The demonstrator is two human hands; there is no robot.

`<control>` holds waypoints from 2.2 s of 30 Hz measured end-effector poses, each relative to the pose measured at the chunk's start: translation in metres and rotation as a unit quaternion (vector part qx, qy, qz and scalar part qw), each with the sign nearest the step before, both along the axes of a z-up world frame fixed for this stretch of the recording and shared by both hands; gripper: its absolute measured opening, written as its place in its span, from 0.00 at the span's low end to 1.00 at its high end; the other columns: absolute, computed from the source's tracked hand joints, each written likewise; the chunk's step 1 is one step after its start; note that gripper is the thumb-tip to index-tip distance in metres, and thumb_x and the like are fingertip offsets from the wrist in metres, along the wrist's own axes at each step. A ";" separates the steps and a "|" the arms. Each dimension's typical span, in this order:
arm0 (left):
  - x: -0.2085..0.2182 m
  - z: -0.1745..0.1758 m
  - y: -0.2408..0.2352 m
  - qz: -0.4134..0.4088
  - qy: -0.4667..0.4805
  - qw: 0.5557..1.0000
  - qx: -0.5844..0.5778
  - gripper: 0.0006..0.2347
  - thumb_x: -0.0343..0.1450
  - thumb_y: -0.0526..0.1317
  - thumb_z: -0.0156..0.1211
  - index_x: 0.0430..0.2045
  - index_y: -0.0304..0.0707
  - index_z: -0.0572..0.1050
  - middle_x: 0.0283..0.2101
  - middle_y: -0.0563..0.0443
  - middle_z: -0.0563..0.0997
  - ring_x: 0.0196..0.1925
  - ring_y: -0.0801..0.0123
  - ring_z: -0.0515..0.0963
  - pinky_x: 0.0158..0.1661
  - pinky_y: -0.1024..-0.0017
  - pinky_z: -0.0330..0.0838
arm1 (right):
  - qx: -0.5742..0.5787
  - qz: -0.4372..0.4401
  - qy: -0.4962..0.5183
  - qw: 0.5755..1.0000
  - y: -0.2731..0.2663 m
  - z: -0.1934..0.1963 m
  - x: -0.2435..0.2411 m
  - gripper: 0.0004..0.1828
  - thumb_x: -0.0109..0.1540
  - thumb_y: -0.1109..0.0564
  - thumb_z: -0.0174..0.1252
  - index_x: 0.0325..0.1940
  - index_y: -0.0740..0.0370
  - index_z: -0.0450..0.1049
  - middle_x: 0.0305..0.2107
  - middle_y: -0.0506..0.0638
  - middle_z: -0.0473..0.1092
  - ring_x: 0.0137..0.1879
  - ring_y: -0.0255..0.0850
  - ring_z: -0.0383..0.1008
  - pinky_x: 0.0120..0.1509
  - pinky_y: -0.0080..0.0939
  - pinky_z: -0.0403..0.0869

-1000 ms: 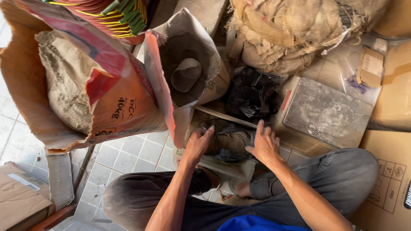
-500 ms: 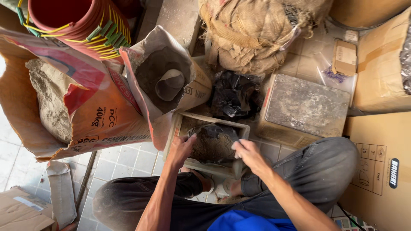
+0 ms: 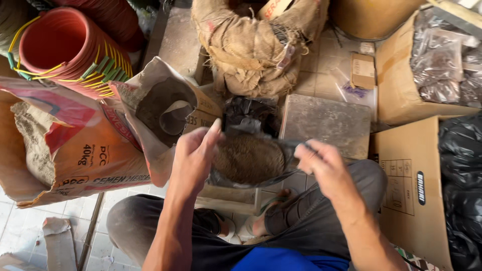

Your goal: The person scoops dry cement powder from a large open bag into a small black plastic bag using a plastic scoop, ties the plastic bag shut, and places it aside.

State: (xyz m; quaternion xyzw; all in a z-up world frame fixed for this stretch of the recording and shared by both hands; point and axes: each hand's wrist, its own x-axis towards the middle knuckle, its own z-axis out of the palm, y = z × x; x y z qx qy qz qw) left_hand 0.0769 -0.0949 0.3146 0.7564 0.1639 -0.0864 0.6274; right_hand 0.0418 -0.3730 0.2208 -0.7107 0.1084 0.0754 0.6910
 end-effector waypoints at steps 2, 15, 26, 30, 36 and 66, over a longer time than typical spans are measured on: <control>0.015 0.002 -0.027 -0.015 -0.007 0.999 -0.048 0.20 0.76 0.51 0.61 0.29 0.26 0.82 0.15 0.53 0.64 0.19 0.75 0.61 0.21 0.78 0.53 | -0.048 -0.030 -0.009 0.998 -0.027 0.008 0.013 0.20 0.70 0.46 0.61 0.26 0.55 0.74 0.13 0.45 0.64 0.25 0.30 0.60 0.32 0.29 0.60; 0.116 -0.155 -0.219 -0.079 0.036 0.991 -0.103 0.25 0.74 0.55 0.62 0.29 0.21 0.82 0.18 0.38 0.75 0.15 0.62 0.75 0.17 0.64 0.69 | -0.184 -0.261 0.011 0.948 -0.224 -0.101 0.089 0.11 0.63 0.51 0.69 0.30 0.57 0.78 0.16 0.42 0.63 0.25 0.26 0.68 0.31 0.29 0.71; 0.135 -0.175 -0.264 -0.150 0.058 0.987 0.002 0.14 0.64 0.52 0.71 0.23 0.40 0.85 0.19 0.48 0.83 0.26 0.61 0.86 0.34 0.60 0.79 | -0.288 -0.234 0.030 0.928 -0.244 -0.117 0.089 0.10 0.63 0.46 0.70 0.38 0.53 0.82 0.22 0.47 0.74 0.33 0.34 0.75 0.39 0.36 0.72; 0.128 -0.178 -0.266 -0.165 0.086 0.982 0.029 0.17 0.58 0.56 0.75 0.25 0.42 0.85 0.23 0.50 0.86 0.37 0.54 0.89 0.43 0.61 0.80 | -0.318 -0.220 0.041 0.921 -0.240 -0.112 0.070 0.16 0.62 0.44 0.75 0.46 0.56 0.83 0.28 0.51 0.75 0.36 0.41 0.75 0.38 0.45 0.74; 0.120 -0.171 -0.256 -0.184 0.087 0.977 0.071 0.24 0.60 0.59 0.75 0.35 0.37 0.84 0.38 0.38 0.88 0.53 0.45 0.86 0.53 0.52 0.78 | -0.304 -0.238 0.028 0.922 -0.235 -0.106 0.058 0.46 0.61 0.37 0.83 0.63 0.74 0.69 0.43 0.63 0.74 0.50 0.47 0.80 0.50 0.46 0.81; 0.114 -0.190 -0.247 -0.136 0.039 0.961 -0.237 0.10 0.72 0.43 0.70 0.26 0.36 0.80 0.21 0.47 0.82 0.24 0.70 0.83 0.29 0.78 0.70 | -0.205 -0.302 -0.053 0.929 -0.203 -0.131 0.080 0.10 0.67 0.52 0.69 0.51 0.52 0.81 0.33 0.49 0.79 0.40 0.31 0.71 0.46 0.34 0.70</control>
